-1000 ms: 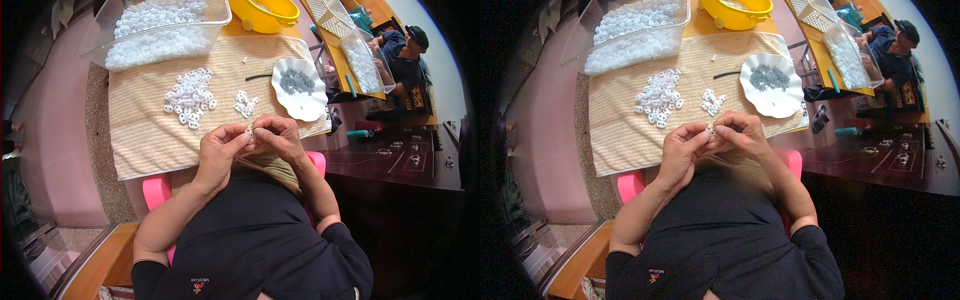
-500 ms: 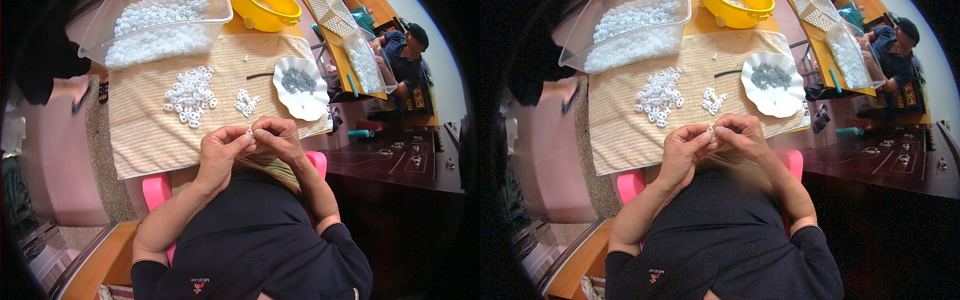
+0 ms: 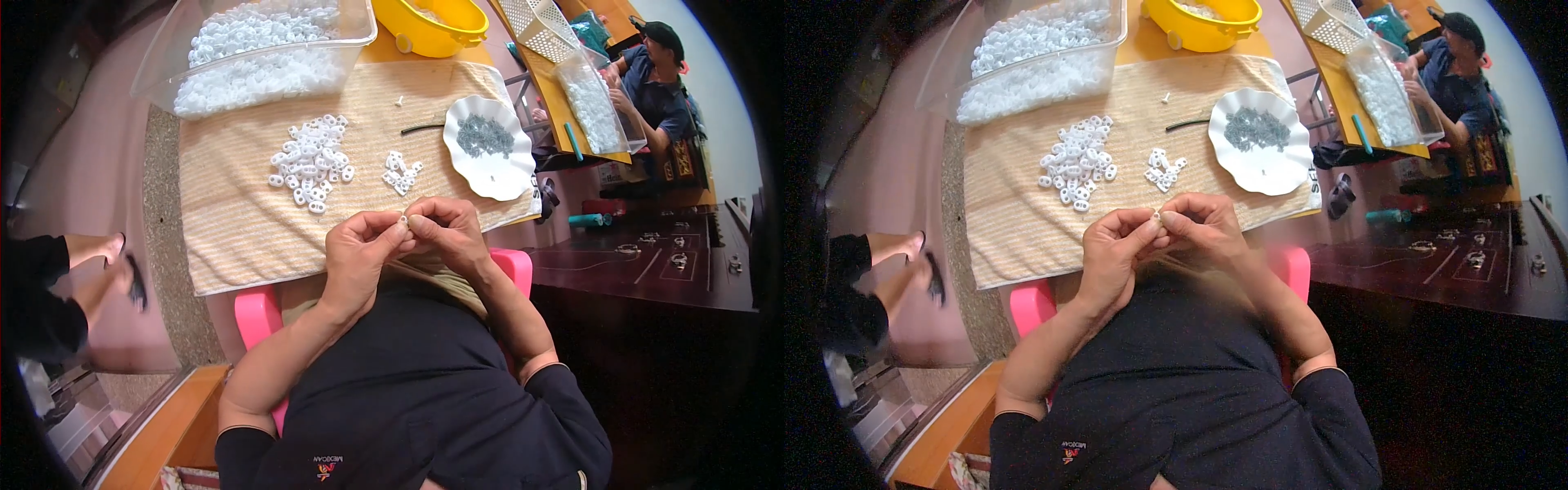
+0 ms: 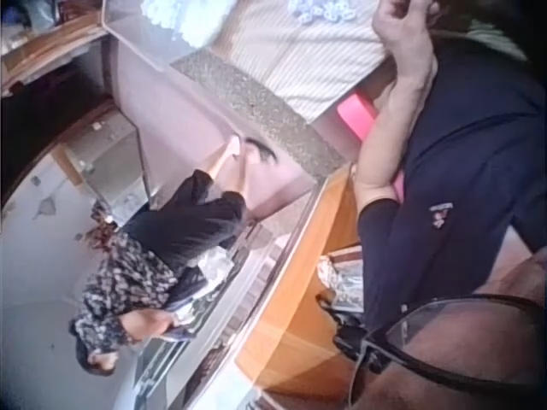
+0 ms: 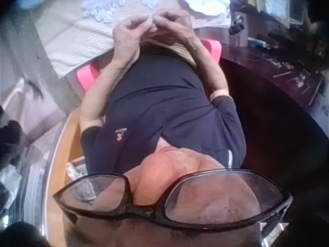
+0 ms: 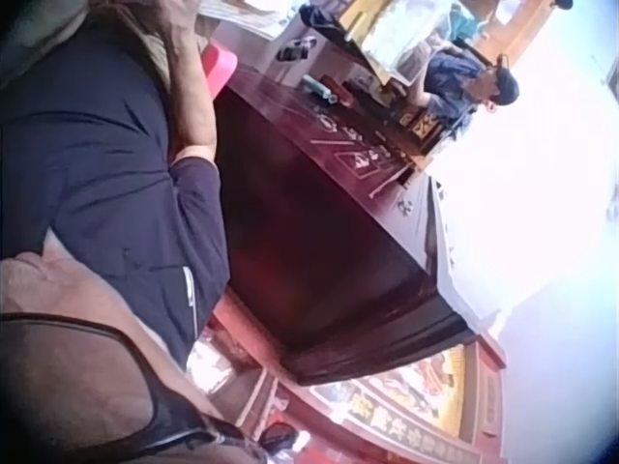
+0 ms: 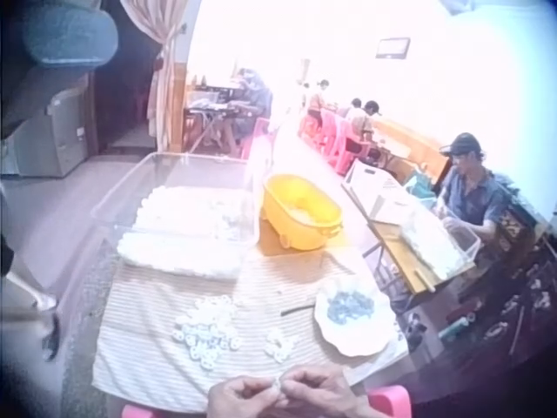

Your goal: Assembling small hardware components by inserting metal pins into white plastic connectors.

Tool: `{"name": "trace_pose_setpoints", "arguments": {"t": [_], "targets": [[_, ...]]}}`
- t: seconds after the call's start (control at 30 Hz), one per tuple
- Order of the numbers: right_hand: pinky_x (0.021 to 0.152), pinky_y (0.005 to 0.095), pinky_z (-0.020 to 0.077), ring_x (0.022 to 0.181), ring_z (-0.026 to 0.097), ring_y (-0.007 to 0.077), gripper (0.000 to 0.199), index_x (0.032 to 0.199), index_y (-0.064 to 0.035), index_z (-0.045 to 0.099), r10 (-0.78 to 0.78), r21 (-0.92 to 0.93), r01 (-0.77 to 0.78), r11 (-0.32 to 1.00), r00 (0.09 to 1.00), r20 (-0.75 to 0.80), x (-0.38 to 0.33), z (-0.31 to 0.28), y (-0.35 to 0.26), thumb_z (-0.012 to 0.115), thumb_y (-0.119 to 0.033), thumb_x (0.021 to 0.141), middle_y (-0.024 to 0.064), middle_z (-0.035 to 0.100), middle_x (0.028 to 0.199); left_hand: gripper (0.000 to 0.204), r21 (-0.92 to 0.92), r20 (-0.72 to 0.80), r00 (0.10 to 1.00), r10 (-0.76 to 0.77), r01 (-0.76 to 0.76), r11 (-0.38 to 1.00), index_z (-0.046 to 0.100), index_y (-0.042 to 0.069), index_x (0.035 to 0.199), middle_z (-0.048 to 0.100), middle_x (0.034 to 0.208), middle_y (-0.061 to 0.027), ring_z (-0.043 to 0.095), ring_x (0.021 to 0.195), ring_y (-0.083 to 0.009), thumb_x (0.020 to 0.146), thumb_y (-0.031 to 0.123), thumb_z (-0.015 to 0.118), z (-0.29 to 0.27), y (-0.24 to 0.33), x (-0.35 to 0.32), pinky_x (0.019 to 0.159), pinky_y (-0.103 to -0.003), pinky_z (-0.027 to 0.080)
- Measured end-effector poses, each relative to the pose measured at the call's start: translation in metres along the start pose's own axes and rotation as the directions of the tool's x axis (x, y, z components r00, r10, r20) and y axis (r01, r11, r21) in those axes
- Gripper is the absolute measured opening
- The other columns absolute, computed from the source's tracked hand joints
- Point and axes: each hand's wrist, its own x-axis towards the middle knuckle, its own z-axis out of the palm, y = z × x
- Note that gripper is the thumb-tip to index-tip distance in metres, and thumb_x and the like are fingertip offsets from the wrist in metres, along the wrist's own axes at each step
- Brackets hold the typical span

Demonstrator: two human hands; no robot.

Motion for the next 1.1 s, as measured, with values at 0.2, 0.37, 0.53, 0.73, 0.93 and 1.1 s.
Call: {"name": "trace_pose_setpoints", "arguments": {"t": [0.2, 0.37, 0.53, 0.73, 0.93, 1.1], "targets": [[0.067, 0.0209, 0.0536, 0.074, 0.062, 0.0073, 0.014, 0.095, 0.0038, 0.063, -0.081, -0.072, 0.081, 0.994, 0.997, 0.013, 0.001, -0.006, 0.006, 0.062, -0.010, 0.091, 0.0039, 0.066, 0.085, 0.015, -0.031, 0.023, 1.000, -0.016, 0.016, 0.999, 0.061, -0.003, 0.101, 0.067, 0.089, -0.0088, 0.065, 0.077, -0.0128, 0.087, 0.001, 0.063, 0.000, -0.001, 0.002, 0.075, -0.025, 0.057], [0.066, 0.0198, 0.0514, 0.074, 0.060, 0.0056, 0.014, 0.094, 0.0033, 0.063, -0.145, -0.214, 0.148, 0.966, 0.989, 0.026, 0.001, -0.005, 0.003, 0.061, -0.010, 0.092, 0.0020, 0.065, 0.083, 0.015, -0.026, 0.018, 0.999, -0.033, 0.034, 0.999, 0.061, -0.002, 0.102, 0.067, 0.089, -0.0087, 0.065, 0.077, -0.0124, 0.087, 0.001, 0.063, 0.000, 0.000, 0.002, 0.075, -0.025, 0.056], [0.064, 0.0191, 0.0484, 0.074, 0.057, 0.0043, 0.014, 0.091, 0.0032, 0.063, -0.160, -0.271, 0.162, 0.949, 0.987, 0.030, 0.000, -0.004, 0.001, 0.060, -0.011, 0.092, 0.0000, 0.063, 0.080, 0.016, -0.013, 0.019, 0.999, -0.032, 0.032, 0.999, 0.061, -0.002, 0.102, 0.067, 0.090, -0.0084, 0.065, 0.077, -0.0121, 0.087, 0.001, 0.063, 0.001, 0.000, 0.001, 0.074, -0.024, 0.056], [0.069, 0.0203, 0.0459, 0.078, 0.055, 0.0061, 0.015, 0.091, 0.0031, 0.063, -0.116, -0.279, 0.120, 0.953, 0.993, 0.031, -0.001, -0.002, -0.001, 0.060, -0.012, 0.093, 0.0015, 0.062, 0.084, 0.016, -0.021, -0.001, 1.000, -0.015, 0.015, 1.000, 0.061, -0.004, 0.102, 0.067, 0.088, -0.0083, 0.065, 0.076, -0.0117, 0.087, 0.002, 0.064, 0.003, 0.001, 0.000, 0.071, -0.023, 0.056], [0.067, 0.0199, 0.0449, 0.076, 0.054, 0.0054, 0.017, 0.091, 0.0032, 0.063, -0.129, -0.281, 0.129, 0.951, 0.991, 0.020, -0.002, 0.003, -0.004, 0.059, -0.013, 0.094, 0.0008, 0.061, 0.081, 0.017, -0.017, -0.008, 1.000, 0.008, -0.008, 1.000, 0.062, -0.005, 0.102, 0.067, 0.087, -0.0083, 0.065, 0.074, -0.0113, 0.087, 0.002, 0.065, 0.002, 0.000, 0.000, 0.070, -0.022, 0.056], [0.065, 0.0198, 0.0502, 0.072, 0.060, 0.0062, 0.019, 0.089, 0.0037, 0.062, -0.074, -0.182, 0.077, 0.980, 0.997, 0.022, -0.003, 0.004, -0.003, 0.057, -0.013, 0.095, 0.0032, 0.064, 0.080, 0.018, -0.015, 0.001, 1.000, 0.019, -0.019, 1.000, 0.061, -0.005, 0.103, 0.066, 0.088, -0.0090, 0.065, 0.075, -0.0120, 0.087, 0.002, 0.064, 0.002, 0.001, 0.000, 0.071, -0.023, 0.056]]}}
